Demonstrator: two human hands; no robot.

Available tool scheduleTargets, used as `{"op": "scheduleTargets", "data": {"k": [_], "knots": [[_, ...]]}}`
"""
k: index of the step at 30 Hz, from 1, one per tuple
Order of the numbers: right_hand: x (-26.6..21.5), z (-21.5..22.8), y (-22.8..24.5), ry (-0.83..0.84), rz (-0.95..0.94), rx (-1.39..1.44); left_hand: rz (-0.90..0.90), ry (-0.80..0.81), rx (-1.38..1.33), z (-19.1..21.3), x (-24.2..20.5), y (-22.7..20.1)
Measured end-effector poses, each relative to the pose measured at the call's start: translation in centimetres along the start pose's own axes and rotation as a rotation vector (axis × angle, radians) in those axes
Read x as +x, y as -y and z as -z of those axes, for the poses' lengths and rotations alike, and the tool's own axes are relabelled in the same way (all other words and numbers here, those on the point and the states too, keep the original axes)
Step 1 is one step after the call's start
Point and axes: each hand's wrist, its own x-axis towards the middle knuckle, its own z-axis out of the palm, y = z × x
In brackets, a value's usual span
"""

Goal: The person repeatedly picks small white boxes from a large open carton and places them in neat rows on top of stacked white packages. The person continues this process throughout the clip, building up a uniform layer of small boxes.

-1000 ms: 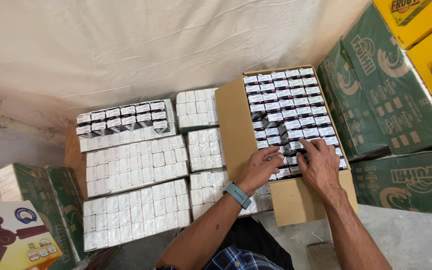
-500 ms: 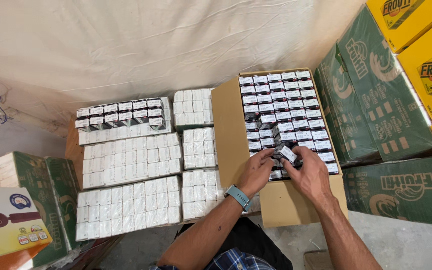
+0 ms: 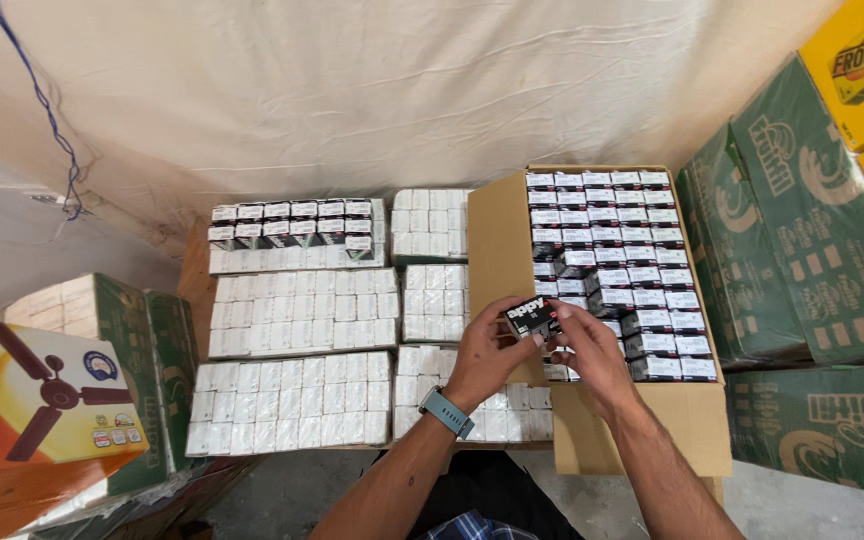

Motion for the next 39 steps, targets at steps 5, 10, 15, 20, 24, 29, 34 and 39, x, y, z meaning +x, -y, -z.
{"op": "scheduleTargets", "data": {"k": [5,10,15,20,24,29,34,39], "knots": [[0.5,-5.7,-1.1,0.104,0.013,-0.096,0.017,-0.043,0.169,5.9,-0.6,0.2],[2.5,-10.5,-3.1,0.175,0.071,-0.316,0.099,-0.075,0.416,11.3,-1.8,-3.9],[3.4,-16.1,-2.8,0.261,0.117,-0.492,0.139,-0.070,0.426,18.5,-0.6,-3.2],[4.4,-21.7,-3.8,0.399,0.181,-0.388,0.145,-0.097,0.443,26.0,1.8,-3.5],[4.2,-24.8,-2.6,0.379,0.168,-0.514,0.145,-0.186,0.468,30.2,3.9,-4.4],[4.7,-26.1,-3.3,0.329,0.118,-0.572,0.017,-0.279,0.648,33.3,7.8,-5.4],[4.5,-25.8,-3.7,0.285,0.060,-0.556,-0.066,-0.257,0.856,35.4,11.2,-2.8],[4.5,-25.2,-3.9,0.238,0.042,-0.514,-0.091,-0.244,0.926,35.9,12.5,-1.2]]}}
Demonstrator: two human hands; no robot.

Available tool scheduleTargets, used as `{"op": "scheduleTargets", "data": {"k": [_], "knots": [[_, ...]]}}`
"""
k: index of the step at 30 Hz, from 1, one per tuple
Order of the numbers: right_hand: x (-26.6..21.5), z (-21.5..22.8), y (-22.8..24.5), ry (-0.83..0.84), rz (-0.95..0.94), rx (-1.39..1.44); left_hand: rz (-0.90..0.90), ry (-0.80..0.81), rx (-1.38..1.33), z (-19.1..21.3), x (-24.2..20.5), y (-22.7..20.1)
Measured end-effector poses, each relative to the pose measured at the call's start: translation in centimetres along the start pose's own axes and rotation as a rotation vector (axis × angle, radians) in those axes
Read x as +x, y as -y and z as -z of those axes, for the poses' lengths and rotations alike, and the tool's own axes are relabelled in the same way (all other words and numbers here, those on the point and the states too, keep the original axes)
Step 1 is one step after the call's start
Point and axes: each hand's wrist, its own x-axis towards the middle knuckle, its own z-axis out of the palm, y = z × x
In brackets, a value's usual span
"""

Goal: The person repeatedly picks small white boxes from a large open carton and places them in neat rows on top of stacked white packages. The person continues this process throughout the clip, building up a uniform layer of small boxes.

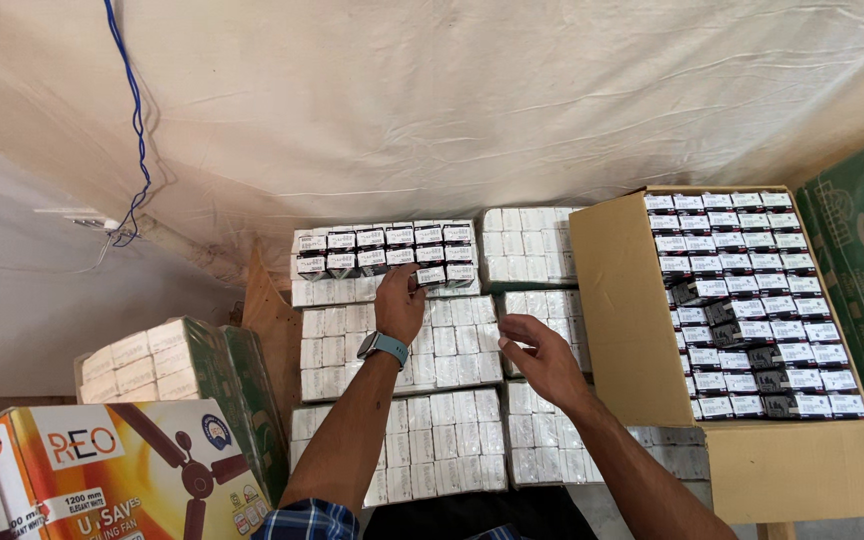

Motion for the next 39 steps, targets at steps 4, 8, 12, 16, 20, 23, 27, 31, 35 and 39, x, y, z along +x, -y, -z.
{"op": "scheduleTargets", "data": {"k": [4,8,12,16,20,23,27,31,35,39], "knots": [[0.2,0.4,-1.4,-0.041,0.009,0.065,0.077,-0.035,-0.153,0.0,-0.8,-1.0],[0.8,1.0,-4.2,-0.041,0.011,0.120,0.267,-0.132,-0.280,-0.8,-1.8,-1.8],[0.3,1.5,-4.5,-0.051,0.004,0.128,0.392,-0.114,-0.401,-2.6,-2.0,0.0],[-0.7,2.6,-4.3,-0.059,0.002,0.165,0.470,-0.146,-0.476,-3.5,-1.6,0.6],[-2.4,4.8,-4.9,-0.113,-0.005,0.175,0.458,-0.176,-0.521,-3.2,-2.9,0.6],[-3.4,6.9,-6.1,-0.158,0.011,0.166,0.435,-0.192,-0.512,-3.4,-4.1,-1.2],[-5.7,10.5,-5.9,-0.197,0.024,0.137,0.363,-0.186,-0.535,-3.6,-6.9,-5.7],[-7.5,14.6,-6.0,-0.284,0.097,0.050,0.264,-0.256,-0.575,-5.0,-9.9,-11.6],[-8.8,18.9,-6.6,-0.382,0.147,-0.057,0.201,-0.164,-0.649,-9.4,-12.4,-16.6],[-9.3,23.1,-8.3,-0.466,0.169,-0.267,0.155,0.037,-0.634,-12.9,-14.6,-22.4]]}}
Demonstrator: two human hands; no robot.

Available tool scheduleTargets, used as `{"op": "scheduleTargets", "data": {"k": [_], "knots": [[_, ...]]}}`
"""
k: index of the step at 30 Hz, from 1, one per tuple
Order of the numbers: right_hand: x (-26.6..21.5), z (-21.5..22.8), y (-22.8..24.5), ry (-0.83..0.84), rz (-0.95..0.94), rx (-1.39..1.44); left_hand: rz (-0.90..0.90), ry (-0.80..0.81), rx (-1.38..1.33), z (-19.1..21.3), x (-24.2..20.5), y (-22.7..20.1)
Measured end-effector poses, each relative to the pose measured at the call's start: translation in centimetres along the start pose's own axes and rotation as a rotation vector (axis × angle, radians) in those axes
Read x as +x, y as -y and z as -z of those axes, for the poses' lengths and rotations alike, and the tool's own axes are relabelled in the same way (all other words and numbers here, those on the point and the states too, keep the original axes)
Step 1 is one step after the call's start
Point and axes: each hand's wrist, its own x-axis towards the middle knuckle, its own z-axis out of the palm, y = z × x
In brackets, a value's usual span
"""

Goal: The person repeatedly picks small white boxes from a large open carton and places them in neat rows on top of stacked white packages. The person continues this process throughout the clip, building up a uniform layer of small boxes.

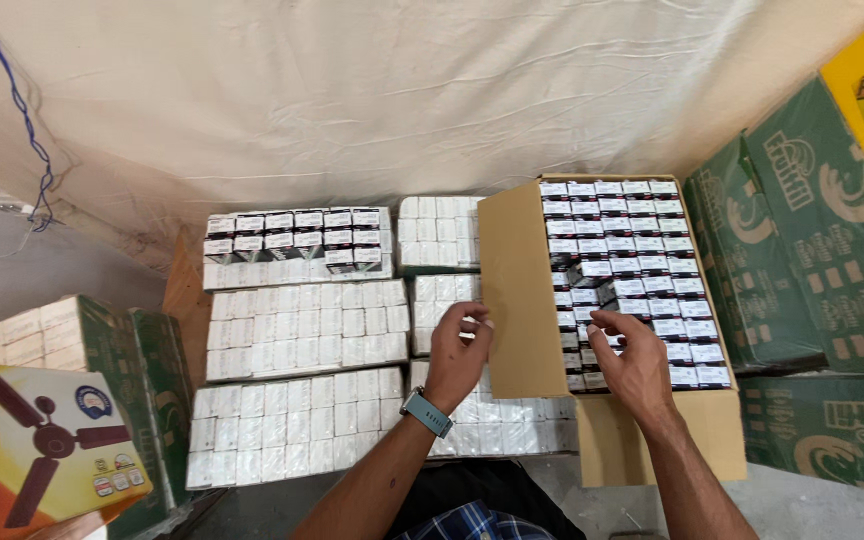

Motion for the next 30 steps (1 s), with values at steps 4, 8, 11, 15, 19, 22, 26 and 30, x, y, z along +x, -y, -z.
{"op": "scheduleTargets", "data": {"k": [4,8,11,15,19,22,26,30], "knots": [[1.3,2.2,-5.6,-0.085,0.113,-0.218,0.044,0.206,-0.068,-5.9,-1.6,-0.4],[2.7,3.7,-9.2,-0.128,0.158,-0.352,0.052,0.318,-0.135,-10.5,-2.7,-0.9],[2.6,5.1,-6.5,-0.072,0.105,-0.421,0.040,0.361,-0.118,-12.8,-2.8,-1.3],[3.6,5.1,-8.4,-0.035,0.115,-0.561,0.053,0.370,-0.038,-14.9,-2.8,-0.9],[4.4,4.8,-10.6,0.017,0.111,-0.647,0.050,0.376,-0.007,-15.6,-3.1,-0.4],[4.0,5.3,-9.7,0.067,0.115,-0.628,0.037,0.372,-0.006,-15.8,-3.3,0.4],[3.0,5.8,-6.5,0.117,-0.037,-0.303,-0.035,0.336,0.037,-15.2,-3.7,-0.6],[1.8,5.5,-3.7,0.060,-0.178,0.046,-0.324,0.264,0.204,-14.0,-4.3,-0.6]]}}
